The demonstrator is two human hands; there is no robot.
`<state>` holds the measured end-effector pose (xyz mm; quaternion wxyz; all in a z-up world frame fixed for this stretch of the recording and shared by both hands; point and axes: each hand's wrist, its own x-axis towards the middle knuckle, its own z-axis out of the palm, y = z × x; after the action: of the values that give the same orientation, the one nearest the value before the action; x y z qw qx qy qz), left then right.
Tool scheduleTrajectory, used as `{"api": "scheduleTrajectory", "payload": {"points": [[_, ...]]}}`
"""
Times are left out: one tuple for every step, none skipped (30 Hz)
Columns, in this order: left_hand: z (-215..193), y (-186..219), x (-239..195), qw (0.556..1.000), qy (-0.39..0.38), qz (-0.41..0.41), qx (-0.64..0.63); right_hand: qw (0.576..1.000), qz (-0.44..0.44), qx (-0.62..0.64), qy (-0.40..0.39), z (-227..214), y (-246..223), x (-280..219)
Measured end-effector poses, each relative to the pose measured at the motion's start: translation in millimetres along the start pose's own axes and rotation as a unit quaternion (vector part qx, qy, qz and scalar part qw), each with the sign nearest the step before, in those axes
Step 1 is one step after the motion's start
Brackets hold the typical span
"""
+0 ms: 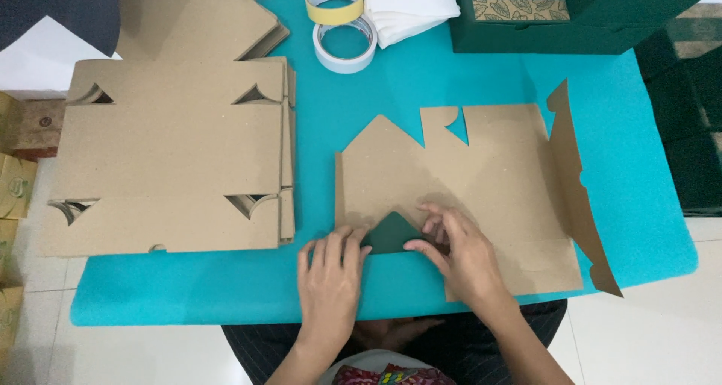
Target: The person assembles a cardboard box by folding the pre-cut flaps and tucking them into slots to form the structure. They then place a white tissue paper inside the box and close it with a decorative green lid.
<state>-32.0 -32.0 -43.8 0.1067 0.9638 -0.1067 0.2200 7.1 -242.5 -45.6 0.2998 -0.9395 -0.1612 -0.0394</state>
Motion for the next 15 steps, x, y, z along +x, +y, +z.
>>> {"api": "scheduleTrajectory", "payload": {"points": [[-1.6,0.8,1.5,1.0,-0.002,-0.001,-0.007,1.0,0.017,0.017,0.005,1.3,0.9,1.4],[-4.7,0.2,2.4,1.0,-0.003,-0.001,-0.008,1.0,0.019,0.017,0.005,0.5,-0.1,4.5],[-7.8,-0.4,3.4,0.999,-0.012,0.025,-0.027,1.0,0.029,0.005,-0.006,-0.4,-1.0,7.7],[-10.7,-0.9,4.4,0.997,-0.02,0.051,-0.045,0.999,0.04,-0.008,-0.017,-1.4,-1.9,10.7],[-7.6,-3.9,0.3,0.997,-0.021,0.052,-0.046,0.999,0.041,-0.008,-0.017,-1.1,-2.9,10.4],[-4.4,-6.4,-2.9,0.994,-0.032,0.084,-0.068,0.999,0.028,-0.016,-0.014,-1.9,-3.7,10.9],[-1.5,-8.9,-6.1,0.988,-0.043,0.116,-0.09,1.0,0.014,-0.024,-0.012,-2.7,-4.6,11.3],[-3.5,-11.4,-6.0,0.988,-0.041,0.117,-0.091,0.999,0.014,-0.026,-0.011,0.8,-3.8,11.1],[-5.6,-14.0,-5.9,0.986,-0.042,0.127,-0.096,1.0,0.012,-0.004,-0.003,4.3,-2.9,10.8],[-7.7,-16.2,-5.7,0.985,-0.043,0.135,-0.101,1.0,0.009,0.019,0.003,7.5,-1.7,10.8],[-6.8,-16.7,-4.6,0.985,-0.042,0.135,-0.103,1.0,0.009,0.017,0.003,7.8,-4.0,11.8],[-6.8,-17.3,-5.7,0.986,-0.043,0.132,-0.092,1.0,0.021,0.015,-0.005,9.3,-7.1,10.4],[-6.6,-17.9,-6.9,0.987,-0.044,0.129,-0.081,0.999,0.033,0.014,-0.013,10.9,-10.1,8.9],[-9.1,-17.6,-5.9,0.987,-0.046,0.129,-0.082,0.999,0.035,0.014,-0.014,10.3,-10.3,8.4],[-12.0,-17.2,-5.0,0.988,-0.051,0.121,-0.084,0.998,0.051,0.011,-0.022,9.3,-10.8,7.6]]}}
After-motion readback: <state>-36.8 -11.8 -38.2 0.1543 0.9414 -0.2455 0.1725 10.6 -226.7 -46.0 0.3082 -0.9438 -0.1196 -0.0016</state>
